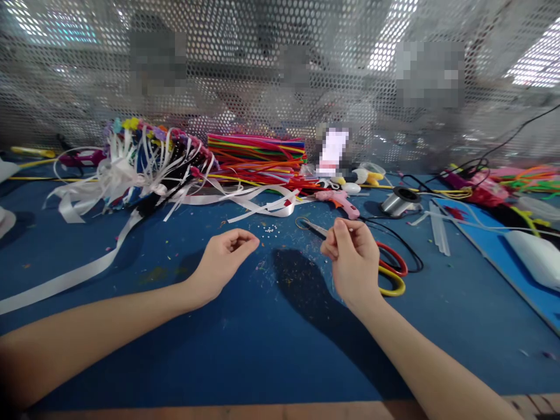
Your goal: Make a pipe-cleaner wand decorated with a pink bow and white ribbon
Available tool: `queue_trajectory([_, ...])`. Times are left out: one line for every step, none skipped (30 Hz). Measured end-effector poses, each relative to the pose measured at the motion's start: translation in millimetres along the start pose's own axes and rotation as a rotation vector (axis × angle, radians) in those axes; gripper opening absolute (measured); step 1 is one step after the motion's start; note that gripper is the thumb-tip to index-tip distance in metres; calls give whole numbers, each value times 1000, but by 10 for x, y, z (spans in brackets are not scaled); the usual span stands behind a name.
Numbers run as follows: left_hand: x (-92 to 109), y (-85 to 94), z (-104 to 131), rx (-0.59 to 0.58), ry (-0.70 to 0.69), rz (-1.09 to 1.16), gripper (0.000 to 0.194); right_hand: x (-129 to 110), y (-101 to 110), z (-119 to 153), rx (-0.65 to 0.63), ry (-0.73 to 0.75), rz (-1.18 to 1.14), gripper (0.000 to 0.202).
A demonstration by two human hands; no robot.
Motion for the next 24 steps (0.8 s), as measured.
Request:
queue_trajectory([0,38,-15,36,-19,5,19,-6,22,1,19,22,27,25])
queue_trajectory([1,74,-28,71,-41,14,19,-7,43,1,35,35,53,24])
queue_trajectory([5,111,-40,107,-67,26,19,-7,67,-3,50,43,78,25])
queue_trajectory([8,147,-50,143,-93,42,20,-9,93,-9,66,49,101,25])
queue_trajectory([6,182,-60,180,-114,59,20,-11,122,-18,81,52,122,26])
queue_trajectory([-1,214,-68,215,-127,72,20,-14,149,-29,92,50,145,27])
queue_trajectory([-12,240,-75,246,-135,81,20,-6,164,-42,86,33,178,28])
queue_trajectory([-23,259,-80,270,-138,85,19,17,163,-53,57,-3,225,29])
queue_trajectory([-32,264,-83,278,-140,85,19,53,149,-61,9,-54,281,30])
queue_trajectory([-34,254,-86,270,-146,81,19,93,130,-62,-45,-108,341,30])
queue_trajectory([-30,231,-86,247,-154,75,19,137,107,-55,-106,-164,395,32])
queue_trajectory([-21,197,-84,210,-163,68,18,179,87,-42,-162,-216,435,34])
queue_trajectory([-12,159,-80,169,-170,58,18,214,74,-29,-206,-261,457,38])
queue_trajectory([-4,119,-74,126,-175,44,18,237,67,-19,-235,-292,468,45])
queue_trajectory([4,84,-67,89,-178,26,17,241,66,-16,-253,-299,482,53])
queue_trajectory([11,55,-60,59,-180,6,17,222,70,-24,-259,-274,512,61])
queue_trajectory([18,33,-54,36,-185,-14,17,172,78,-41,-251,-211,561,66])
queue_trajectory([25,13,-49,16,-191,-32,17,94,85,-60,-232,-113,633,68])
queue_trajectory([30,-3,-47,-1,-197,-48,18,1,81,-67,-211,2,720,66])
queue_trajectory([34,-16,-45,-16,-203,-59,19,-97,66,-57,-187,122,810,63])
queue_trajectory([38,-26,-43,-26,-211,-69,20,-184,36,-29,-170,231,888,58])
queue_trajectory([45,-34,-39,-33,-222,-79,21,-246,-16,14,-181,316,940,53])
queue_trajectory([55,-39,-34,-36,-237,-91,21,-273,-91,70,-229,371,960,45])
queue_trajectory([70,-43,-25,-35,-256,-103,20,-261,-177,133,-311,382,946,38])
Point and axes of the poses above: each hand's wrist, its own z-axis away from the middle knuckle, its own y-axis out of the back of the hand, x = y × z, the point moved 8 cm from there along -z, towards the middle knuckle, and after that the axes turned 2 degrees about y, right-handed, at the moved point
